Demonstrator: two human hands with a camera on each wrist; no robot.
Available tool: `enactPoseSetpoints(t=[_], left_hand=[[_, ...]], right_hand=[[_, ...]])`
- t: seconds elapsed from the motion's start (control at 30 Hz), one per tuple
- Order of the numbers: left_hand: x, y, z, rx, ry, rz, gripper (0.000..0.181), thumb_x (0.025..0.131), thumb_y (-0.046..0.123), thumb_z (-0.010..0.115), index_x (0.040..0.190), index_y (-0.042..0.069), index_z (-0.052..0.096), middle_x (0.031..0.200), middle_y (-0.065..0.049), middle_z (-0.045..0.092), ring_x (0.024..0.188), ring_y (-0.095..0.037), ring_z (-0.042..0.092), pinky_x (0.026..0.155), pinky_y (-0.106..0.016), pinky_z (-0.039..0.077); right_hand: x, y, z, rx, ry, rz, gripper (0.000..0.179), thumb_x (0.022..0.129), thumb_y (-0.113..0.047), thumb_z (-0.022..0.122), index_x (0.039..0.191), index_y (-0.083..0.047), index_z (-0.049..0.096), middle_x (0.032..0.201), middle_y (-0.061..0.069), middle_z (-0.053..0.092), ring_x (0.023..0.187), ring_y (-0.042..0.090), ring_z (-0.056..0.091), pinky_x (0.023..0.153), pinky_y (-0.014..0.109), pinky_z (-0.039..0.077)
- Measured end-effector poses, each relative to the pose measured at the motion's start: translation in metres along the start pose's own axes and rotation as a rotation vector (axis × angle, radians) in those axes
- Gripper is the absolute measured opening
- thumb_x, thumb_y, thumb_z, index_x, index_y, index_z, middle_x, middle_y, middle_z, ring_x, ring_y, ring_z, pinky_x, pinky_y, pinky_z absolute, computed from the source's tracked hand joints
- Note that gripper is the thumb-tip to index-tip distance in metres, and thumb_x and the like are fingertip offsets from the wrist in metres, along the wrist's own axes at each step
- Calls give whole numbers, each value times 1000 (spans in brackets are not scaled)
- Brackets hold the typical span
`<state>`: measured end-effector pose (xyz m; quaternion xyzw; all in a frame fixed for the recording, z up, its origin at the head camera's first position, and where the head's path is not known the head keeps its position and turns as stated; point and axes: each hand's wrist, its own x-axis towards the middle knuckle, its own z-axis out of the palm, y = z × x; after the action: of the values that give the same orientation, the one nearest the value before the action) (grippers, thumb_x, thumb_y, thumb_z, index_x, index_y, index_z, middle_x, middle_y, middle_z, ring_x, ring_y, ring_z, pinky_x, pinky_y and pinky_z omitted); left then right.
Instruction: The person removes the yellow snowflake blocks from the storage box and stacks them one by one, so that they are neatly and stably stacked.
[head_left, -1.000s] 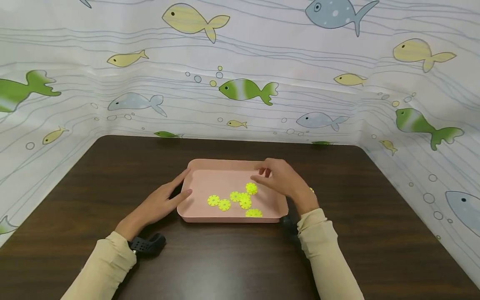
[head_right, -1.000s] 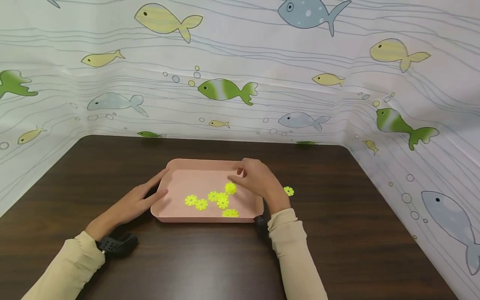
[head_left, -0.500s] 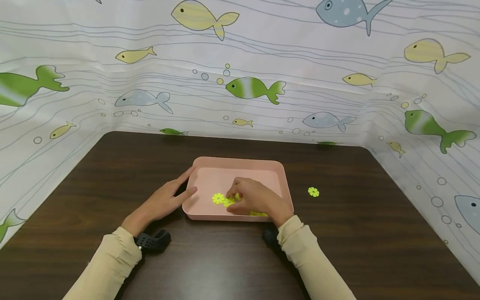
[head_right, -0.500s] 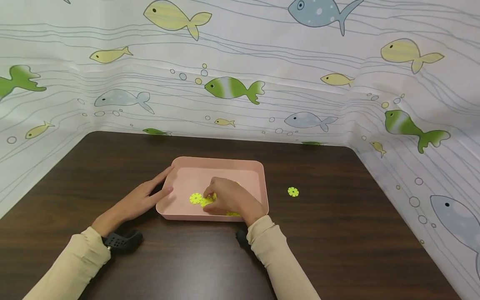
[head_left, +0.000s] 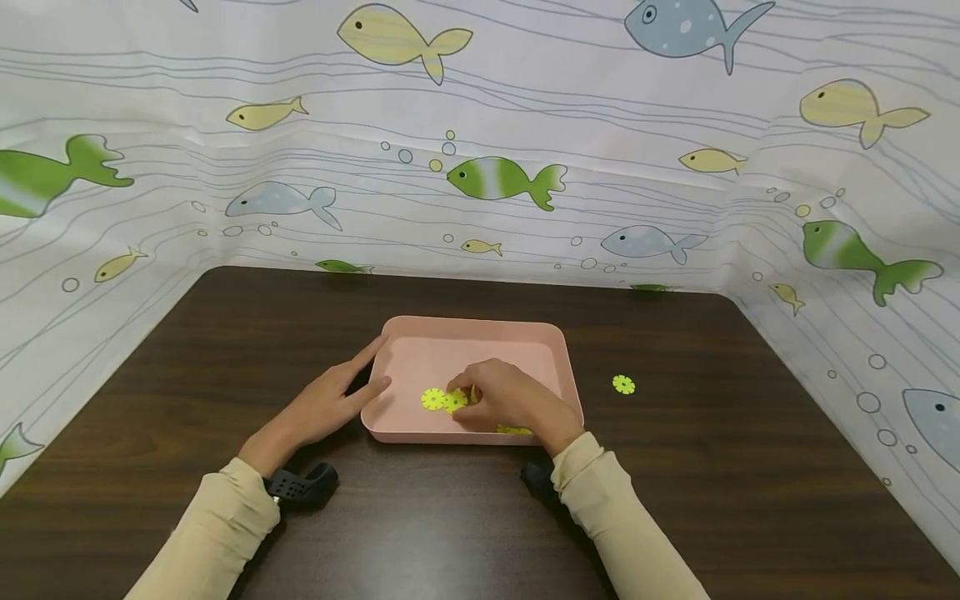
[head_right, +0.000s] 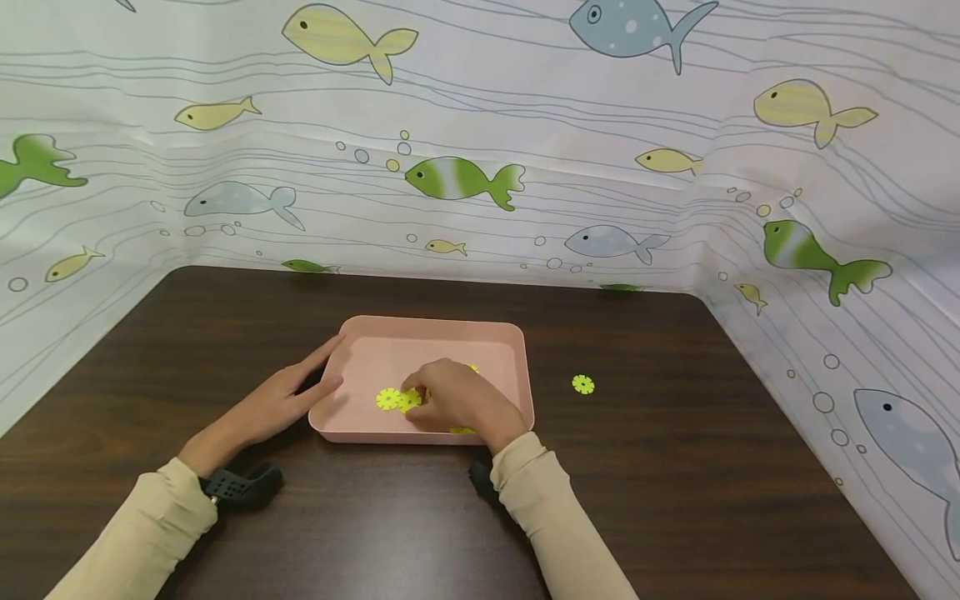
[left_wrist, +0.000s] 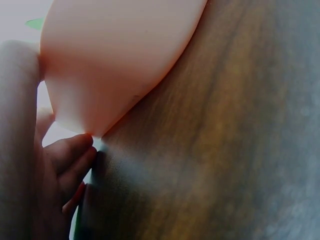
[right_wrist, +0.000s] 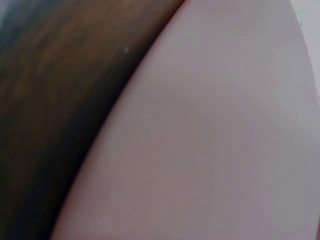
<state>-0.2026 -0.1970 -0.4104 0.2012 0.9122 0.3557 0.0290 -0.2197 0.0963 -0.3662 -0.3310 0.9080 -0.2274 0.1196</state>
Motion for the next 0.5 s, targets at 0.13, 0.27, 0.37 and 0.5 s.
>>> enactPoseSetpoints(t=[0.13, 0.27, 0.37, 0.5], left_hand=[[0, 0, -1, -4, 0, 3, 74, 108, 48, 50, 168, 24, 15, 168, -17, 25, 149, -47, 33, 113, -72, 30], [-1, 0, 0, -6, 0, 2, 74, 108, 49, 50, 168, 25, 15, 169, -17, 25, 149, -47, 33, 113, -71, 30], [-1, 0, -1, -6, -1, 4, 74, 108, 48, 50, 168, 25, 14, 169, -18, 24, 149, -47, 33, 112, -72, 30], [-2, 0, -1, -13, -2, 12, 74, 108, 48, 50, 168, 25, 14, 169, -18, 24, 149, -48, 32, 112, -72, 30]], right_hand=[[0, 0, -1, -30, -16, -13, 36, 88, -14, 85, 123, -11, 78, 82, -5, 63, 77, 14, 54, 69, 25, 47], [0, -1, -2, -45, -15, -27, 28, 87, -15, 86, 115, -11, 80, 80, -5, 61, 77, 14, 55, 69, 25, 48], [-4, 1, -5, -39, 28, -27, 24, 88, -17, 86, 110, -11, 79, 83, -5, 62, 78, 13, 55, 70, 24, 49], [-17, 11, -25, -22, 161, -33, 27, 88, -19, 86, 112, -10, 79, 91, -4, 68, 79, 12, 57, 69, 24, 51]])
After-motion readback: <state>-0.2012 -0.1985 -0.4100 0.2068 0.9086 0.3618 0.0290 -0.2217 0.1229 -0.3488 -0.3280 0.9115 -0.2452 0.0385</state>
